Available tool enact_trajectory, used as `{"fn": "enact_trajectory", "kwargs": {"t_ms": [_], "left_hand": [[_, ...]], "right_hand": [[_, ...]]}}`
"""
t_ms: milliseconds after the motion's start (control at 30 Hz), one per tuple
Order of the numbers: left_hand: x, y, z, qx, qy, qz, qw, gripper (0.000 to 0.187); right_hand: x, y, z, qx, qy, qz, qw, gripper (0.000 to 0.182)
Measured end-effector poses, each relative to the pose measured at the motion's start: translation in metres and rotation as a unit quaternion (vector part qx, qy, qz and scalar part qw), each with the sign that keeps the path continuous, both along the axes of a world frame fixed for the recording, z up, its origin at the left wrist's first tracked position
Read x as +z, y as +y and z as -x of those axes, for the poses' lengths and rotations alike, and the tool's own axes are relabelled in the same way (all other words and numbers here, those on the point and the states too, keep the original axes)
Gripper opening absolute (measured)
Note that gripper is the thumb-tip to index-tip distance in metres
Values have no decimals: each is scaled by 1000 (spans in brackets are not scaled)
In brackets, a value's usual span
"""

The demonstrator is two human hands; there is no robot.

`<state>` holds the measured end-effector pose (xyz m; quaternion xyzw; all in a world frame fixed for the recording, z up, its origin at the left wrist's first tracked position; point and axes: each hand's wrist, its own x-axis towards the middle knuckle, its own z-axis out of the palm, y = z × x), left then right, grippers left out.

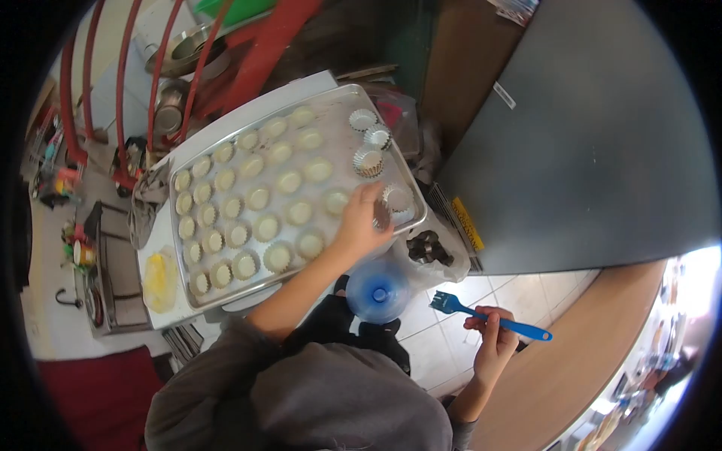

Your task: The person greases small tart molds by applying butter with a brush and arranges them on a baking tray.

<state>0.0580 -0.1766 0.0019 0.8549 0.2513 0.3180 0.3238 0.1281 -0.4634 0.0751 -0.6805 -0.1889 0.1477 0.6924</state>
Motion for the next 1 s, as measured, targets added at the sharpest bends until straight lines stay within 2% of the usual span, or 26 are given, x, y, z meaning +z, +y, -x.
{"fn": "enact_trajectory", "kwargs": {"t_ms": [100,133,167,233,300,333,433,533,633,667,767,800,900,1000], "left_hand": [[39,-28,63,14,-119,110,987,60],[42,-40,89,-8,-208,231,950,57],[44,-48,117,-33,-297,341,891,54],[54,-54,186,11,-361,562,744,50],[68,-55,255,46,-529,622,576,53],[78,-57,287,83,-548,596,580,55],[69,-52,395,197,-568,505,619,55],[62,-23,488,393,-478,341,708,52],[26,18,583,521,-329,178,767,57],[16,32,607,529,-324,156,769,61],[-11,56,662,552,-111,91,821,61],[1,59,668,544,-14,48,838,64],[-27,73,692,468,66,-13,881,62],[-33,85,687,406,51,7,913,64]], "right_hand": [[-4,-2,-13,27,20,-30,999,21],[-6,0,-19,48,27,-38,998,20],[-6,8,-25,71,35,-47,996,19],[-3,28,-27,124,27,-67,990,18],[-2,51,-17,137,24,-73,988,20],[1,61,-7,151,10,-69,986,21],[9,100,38,213,-19,-93,973,21],[16,158,106,290,-29,-105,951,23],[23,236,202,370,-36,-113,922,25],[28,263,238,397,-30,-104,911,24],[32,342,329,490,-80,-77,864,20],[32,367,355,526,-108,-85,840,17],[29,425,409,608,-220,-54,761,8],[19,460,437,640,-321,-7,699,6]]}}
